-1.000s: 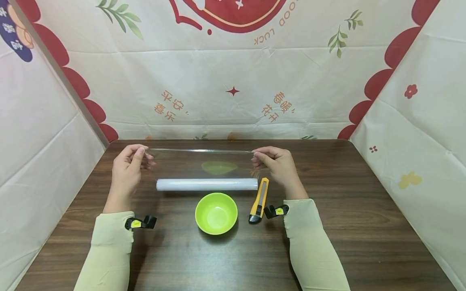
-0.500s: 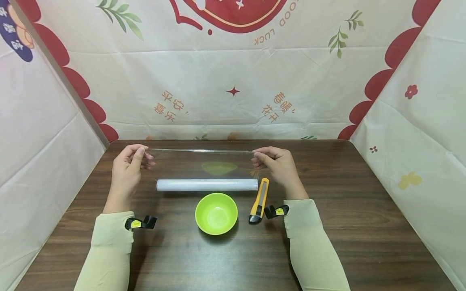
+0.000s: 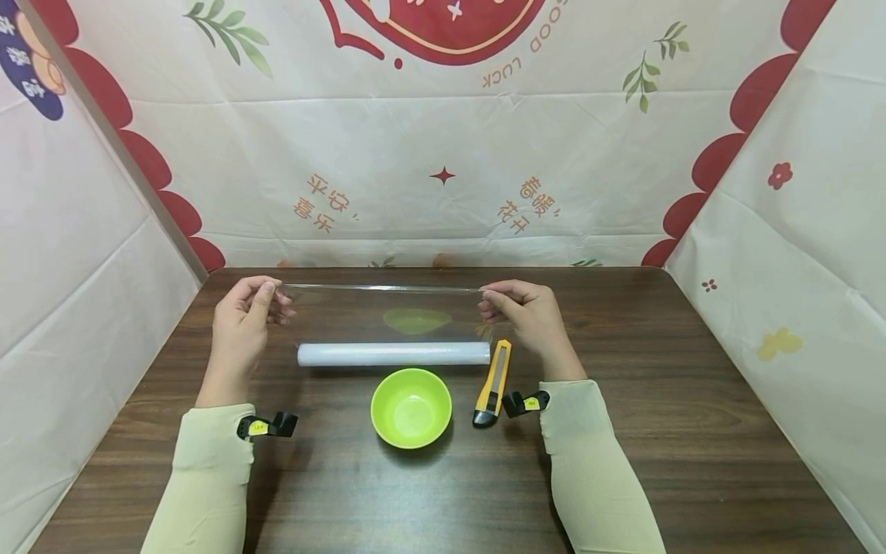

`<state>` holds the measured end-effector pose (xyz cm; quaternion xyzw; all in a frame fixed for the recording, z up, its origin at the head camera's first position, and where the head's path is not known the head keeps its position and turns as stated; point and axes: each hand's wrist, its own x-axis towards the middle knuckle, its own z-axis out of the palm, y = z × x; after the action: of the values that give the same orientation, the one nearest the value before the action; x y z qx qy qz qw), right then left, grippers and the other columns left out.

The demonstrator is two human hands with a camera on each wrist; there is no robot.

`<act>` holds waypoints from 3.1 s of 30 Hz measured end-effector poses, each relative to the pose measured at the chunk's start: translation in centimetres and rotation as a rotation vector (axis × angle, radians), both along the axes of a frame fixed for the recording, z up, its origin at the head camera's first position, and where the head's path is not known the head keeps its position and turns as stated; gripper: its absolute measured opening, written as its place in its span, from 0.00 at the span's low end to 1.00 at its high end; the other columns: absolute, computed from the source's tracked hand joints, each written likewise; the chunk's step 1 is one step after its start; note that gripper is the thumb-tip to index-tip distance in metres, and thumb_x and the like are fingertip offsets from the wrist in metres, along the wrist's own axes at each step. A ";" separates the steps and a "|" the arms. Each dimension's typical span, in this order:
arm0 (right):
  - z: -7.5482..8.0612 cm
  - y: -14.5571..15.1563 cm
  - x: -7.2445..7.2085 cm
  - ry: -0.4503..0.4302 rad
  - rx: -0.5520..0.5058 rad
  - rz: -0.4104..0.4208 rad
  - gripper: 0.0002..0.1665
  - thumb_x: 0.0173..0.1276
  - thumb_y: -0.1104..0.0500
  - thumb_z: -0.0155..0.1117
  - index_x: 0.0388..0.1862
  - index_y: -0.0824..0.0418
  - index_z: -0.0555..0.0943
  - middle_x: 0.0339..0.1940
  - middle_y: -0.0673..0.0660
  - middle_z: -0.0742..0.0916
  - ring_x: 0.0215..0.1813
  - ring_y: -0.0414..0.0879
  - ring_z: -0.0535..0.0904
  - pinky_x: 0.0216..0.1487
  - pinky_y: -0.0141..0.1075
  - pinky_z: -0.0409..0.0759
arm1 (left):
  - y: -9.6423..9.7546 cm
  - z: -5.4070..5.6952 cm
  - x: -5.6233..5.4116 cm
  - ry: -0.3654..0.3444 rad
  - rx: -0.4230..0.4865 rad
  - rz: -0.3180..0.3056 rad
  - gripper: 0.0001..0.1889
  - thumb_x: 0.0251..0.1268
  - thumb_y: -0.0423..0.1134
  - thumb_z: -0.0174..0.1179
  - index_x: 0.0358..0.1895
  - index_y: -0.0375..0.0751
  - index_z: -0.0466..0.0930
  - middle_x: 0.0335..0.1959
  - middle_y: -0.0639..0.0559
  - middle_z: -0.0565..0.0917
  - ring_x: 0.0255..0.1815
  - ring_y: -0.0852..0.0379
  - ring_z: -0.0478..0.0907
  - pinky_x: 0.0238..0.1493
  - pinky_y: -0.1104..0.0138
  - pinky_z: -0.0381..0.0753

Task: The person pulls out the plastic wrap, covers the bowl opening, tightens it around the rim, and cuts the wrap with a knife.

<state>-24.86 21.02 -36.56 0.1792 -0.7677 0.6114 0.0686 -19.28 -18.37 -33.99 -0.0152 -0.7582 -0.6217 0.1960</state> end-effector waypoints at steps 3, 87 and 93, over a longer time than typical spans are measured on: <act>0.0 0.0 0.0 0.004 -0.002 0.002 0.14 0.69 0.58 0.62 0.45 0.68 0.83 0.30 0.50 0.89 0.32 0.44 0.87 0.37 0.43 0.86 | 0.0 0.1 0.1 0.003 0.000 -0.001 0.11 0.75 0.39 0.49 0.47 0.36 0.77 0.32 0.38 0.82 0.31 0.46 0.83 0.35 0.62 0.85; 0.1 0.0 0.1 0.001 -0.024 -0.001 0.14 0.69 0.58 0.62 0.45 0.68 0.83 0.29 0.49 0.89 0.31 0.45 0.88 0.36 0.40 0.86 | -1.0 -2.0 -1.3 0.047 0.027 -0.004 0.14 0.74 0.47 0.50 0.47 0.40 0.77 0.29 0.51 0.81 0.28 0.57 0.81 0.28 0.68 0.82; 0.0 0.0 0.0 0.002 -0.018 -0.003 0.17 0.69 0.57 0.62 0.46 0.72 0.82 0.29 0.49 0.89 0.31 0.45 0.88 0.36 0.41 0.86 | -1.0 -2.2 -1.5 0.058 0.033 0.000 0.13 0.74 0.46 0.51 0.45 0.41 0.77 0.28 0.51 0.81 0.28 0.54 0.81 0.28 0.67 0.82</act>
<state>-24.81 21.03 -36.52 0.1778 -0.7625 0.6180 0.0717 -20.75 -19.34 -36.17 -0.0301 -0.7418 -0.6335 0.2181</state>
